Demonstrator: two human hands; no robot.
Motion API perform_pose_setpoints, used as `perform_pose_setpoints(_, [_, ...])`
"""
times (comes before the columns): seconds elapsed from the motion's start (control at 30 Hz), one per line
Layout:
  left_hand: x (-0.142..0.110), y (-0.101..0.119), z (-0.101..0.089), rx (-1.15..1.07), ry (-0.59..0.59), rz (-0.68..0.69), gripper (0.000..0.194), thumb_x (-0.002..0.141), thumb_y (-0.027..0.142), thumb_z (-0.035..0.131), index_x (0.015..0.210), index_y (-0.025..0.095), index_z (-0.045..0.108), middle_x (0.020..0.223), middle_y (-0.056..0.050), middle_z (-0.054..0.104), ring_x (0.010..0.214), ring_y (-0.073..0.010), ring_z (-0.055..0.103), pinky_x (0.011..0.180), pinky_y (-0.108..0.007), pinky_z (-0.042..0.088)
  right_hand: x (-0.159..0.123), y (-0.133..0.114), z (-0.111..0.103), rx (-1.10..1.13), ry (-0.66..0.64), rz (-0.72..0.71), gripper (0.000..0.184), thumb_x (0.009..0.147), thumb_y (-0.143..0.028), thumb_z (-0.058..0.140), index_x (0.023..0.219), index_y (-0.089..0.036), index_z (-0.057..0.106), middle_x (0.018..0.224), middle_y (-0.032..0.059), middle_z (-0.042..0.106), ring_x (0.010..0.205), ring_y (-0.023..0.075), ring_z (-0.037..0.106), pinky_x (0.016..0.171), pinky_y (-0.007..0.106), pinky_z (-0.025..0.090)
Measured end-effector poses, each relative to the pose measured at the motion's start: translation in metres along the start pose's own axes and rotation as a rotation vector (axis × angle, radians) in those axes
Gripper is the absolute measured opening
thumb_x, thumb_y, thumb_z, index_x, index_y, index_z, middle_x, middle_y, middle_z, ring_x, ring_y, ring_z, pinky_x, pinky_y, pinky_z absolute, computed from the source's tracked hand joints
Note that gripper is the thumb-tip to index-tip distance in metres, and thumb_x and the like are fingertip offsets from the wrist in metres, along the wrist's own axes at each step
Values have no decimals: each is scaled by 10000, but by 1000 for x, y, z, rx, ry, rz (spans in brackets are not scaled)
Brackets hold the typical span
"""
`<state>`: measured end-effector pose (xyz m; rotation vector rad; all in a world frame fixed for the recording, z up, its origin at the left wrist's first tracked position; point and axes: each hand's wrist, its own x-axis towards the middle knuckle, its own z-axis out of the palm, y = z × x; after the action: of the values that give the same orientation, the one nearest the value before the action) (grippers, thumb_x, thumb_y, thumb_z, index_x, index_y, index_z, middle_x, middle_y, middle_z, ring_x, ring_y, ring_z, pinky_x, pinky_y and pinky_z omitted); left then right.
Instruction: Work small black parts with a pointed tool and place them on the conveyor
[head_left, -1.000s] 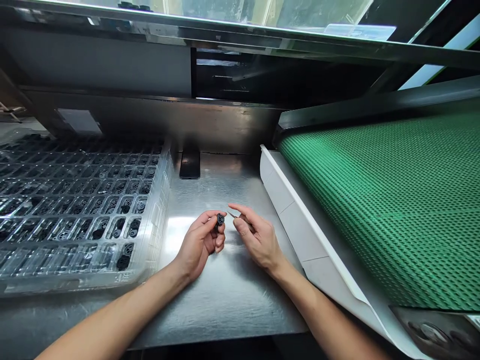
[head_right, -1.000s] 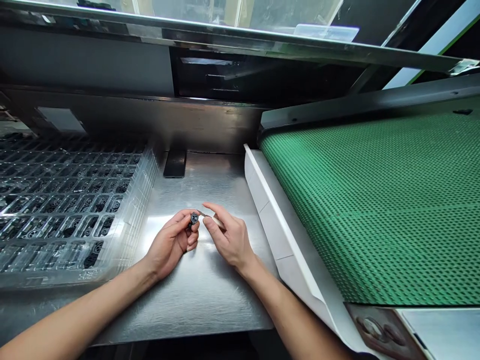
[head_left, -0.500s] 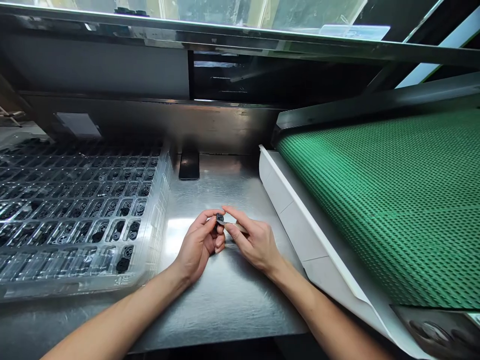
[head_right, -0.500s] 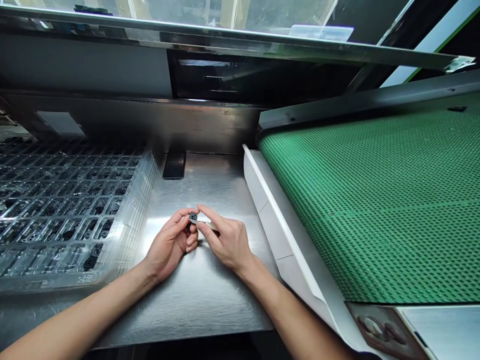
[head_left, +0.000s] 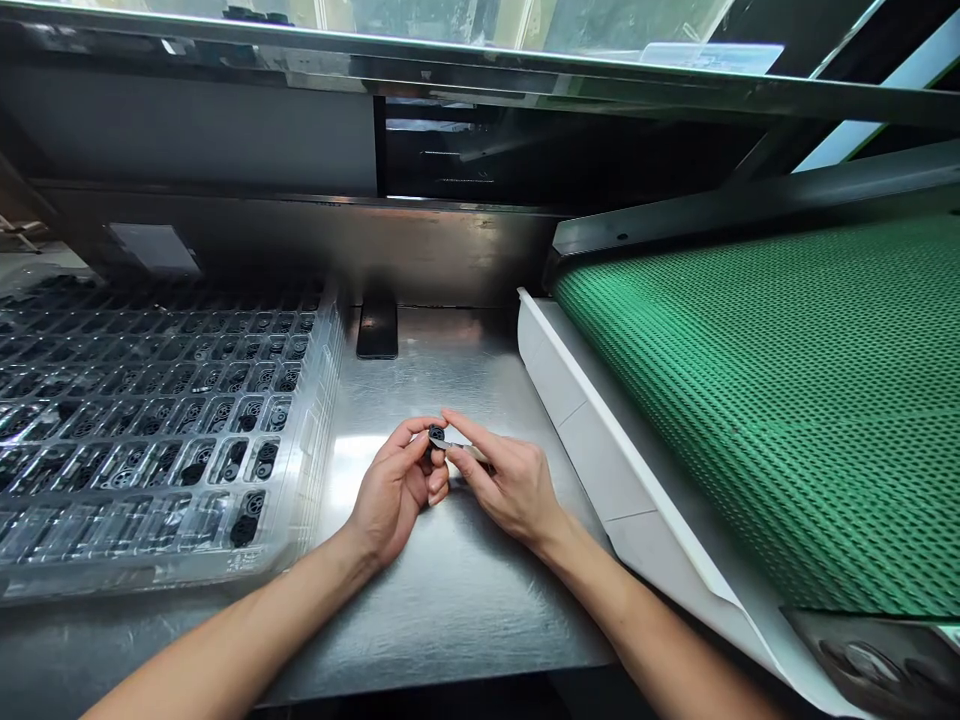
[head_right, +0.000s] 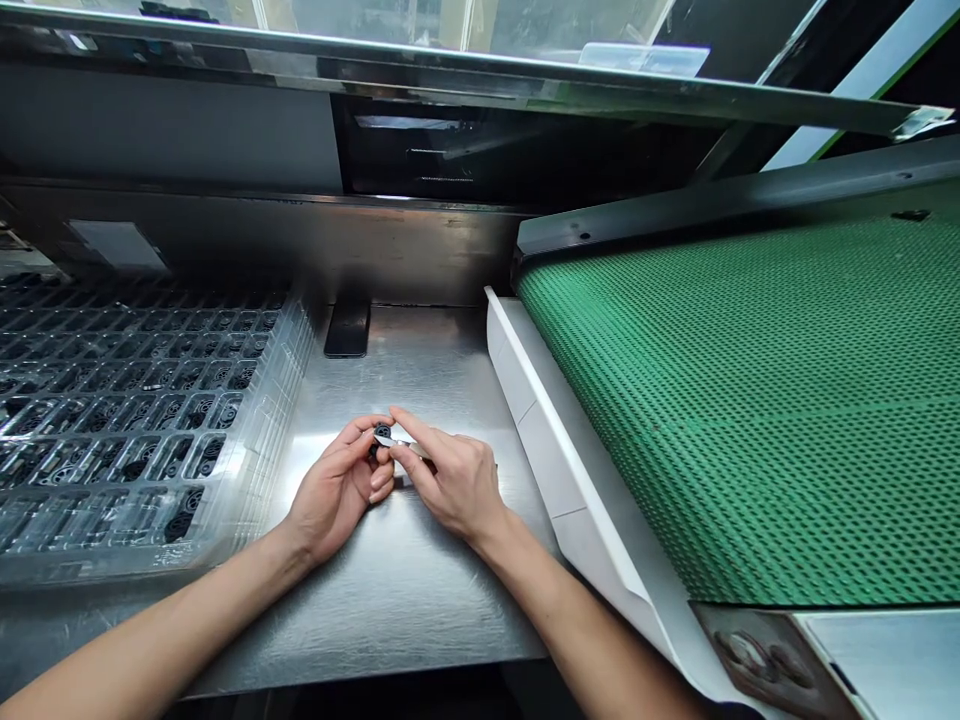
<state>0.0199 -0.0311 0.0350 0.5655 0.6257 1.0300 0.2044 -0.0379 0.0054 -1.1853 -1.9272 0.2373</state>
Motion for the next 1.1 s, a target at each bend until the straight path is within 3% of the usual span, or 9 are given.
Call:
perform_pose_setpoints(0.2, [1,0,-2,-9,-8,3,360,911,387,872,1157,183,707,799,-10,622,589,-109,524,533,-222,395,0,1,0,-36,21,-42,433,1178,-397,567,1569,-227,646,1002,50,843,687,158,723,706,297,514])
perform_pose_setpoints(0.37, [1,0,-3,-4,-8,8,350,907,387,882,1129,176,714,785,-5,608,587,-104,516,526,-214,381,1,2,-1,7,18,-37,385,1172,-359,585,1528,-250,682,1165,60,837,743,159,747,692,297,512])
perform_pose_setpoints(0.7, [2,-1,-4,-11,-15,13,358,925,385,871,1163,173,708,781,-6,612,590,-104,512,529,-213,385,0,-1,0,15,5,-36,438,1176,-372,574,1581,-216,629,950,17,821,670,139,682,692,290,486])
perform_pose_setpoints(1.0, [2,-1,-5,3,-16,10,376,916,395,879,1161,153,729,779,0,595,585,-93,496,524,-206,370,1,0,-1,50,34,-36,390,1157,-307,611,1535,-236,670,1240,30,822,717,126,708,709,284,501])
perform_pose_setpoints(1.1, [1,-1,-5,13,-19,4,389,917,405,877,1166,140,738,788,-2,590,586,-90,497,524,-206,373,2,-2,-2,91,37,11,382,1155,-316,606,1518,-228,686,1136,20,835,661,121,656,683,281,478])
